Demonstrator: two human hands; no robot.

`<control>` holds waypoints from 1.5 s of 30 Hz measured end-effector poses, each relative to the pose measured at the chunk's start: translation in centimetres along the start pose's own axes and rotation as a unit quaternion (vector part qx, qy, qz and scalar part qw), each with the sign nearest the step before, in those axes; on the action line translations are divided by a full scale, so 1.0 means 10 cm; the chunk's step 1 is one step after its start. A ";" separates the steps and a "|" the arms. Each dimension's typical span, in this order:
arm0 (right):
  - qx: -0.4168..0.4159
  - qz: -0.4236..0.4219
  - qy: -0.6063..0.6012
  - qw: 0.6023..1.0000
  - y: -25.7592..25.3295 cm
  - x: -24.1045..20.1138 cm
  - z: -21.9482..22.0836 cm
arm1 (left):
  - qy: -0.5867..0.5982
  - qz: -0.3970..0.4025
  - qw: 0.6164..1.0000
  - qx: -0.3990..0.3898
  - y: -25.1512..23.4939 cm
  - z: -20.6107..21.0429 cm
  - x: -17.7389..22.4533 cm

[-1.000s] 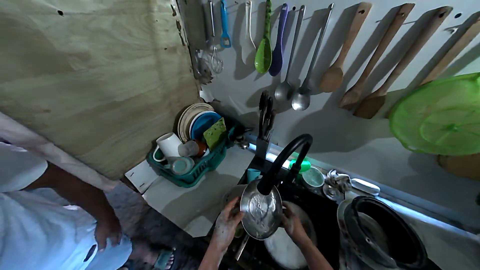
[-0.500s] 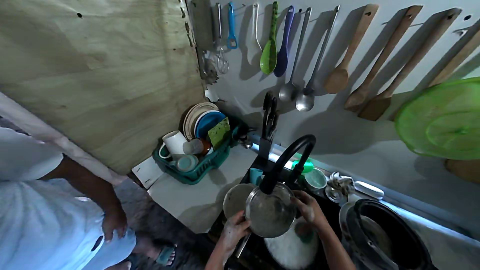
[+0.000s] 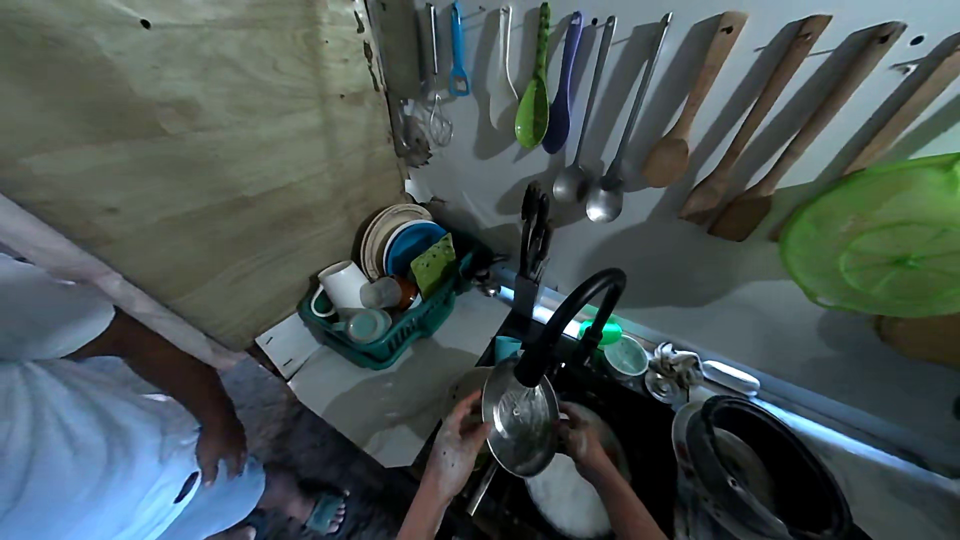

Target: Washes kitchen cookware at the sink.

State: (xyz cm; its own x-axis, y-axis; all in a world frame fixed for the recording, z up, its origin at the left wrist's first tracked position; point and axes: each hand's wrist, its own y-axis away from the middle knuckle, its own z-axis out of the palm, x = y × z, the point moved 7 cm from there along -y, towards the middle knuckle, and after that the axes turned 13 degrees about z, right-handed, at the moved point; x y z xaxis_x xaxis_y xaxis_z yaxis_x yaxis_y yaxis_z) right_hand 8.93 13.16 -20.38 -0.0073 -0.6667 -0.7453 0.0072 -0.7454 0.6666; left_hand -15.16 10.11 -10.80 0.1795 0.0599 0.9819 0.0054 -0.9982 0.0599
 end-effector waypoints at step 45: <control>0.029 -0.099 0.295 0.950 -0.04 -0.52 0.64 | 0.257 -0.005 0.935 0.246 0.41 0.17 -0.30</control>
State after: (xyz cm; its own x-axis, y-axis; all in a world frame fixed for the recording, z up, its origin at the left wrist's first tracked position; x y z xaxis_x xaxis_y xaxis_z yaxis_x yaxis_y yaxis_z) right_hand 2.52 16.91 -16.76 0.5584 -0.4098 -0.7213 0.0098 -0.8661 0.4997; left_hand -13.97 5.85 -13.76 -0.3181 -0.0616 0.9461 0.4782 -0.8721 0.1040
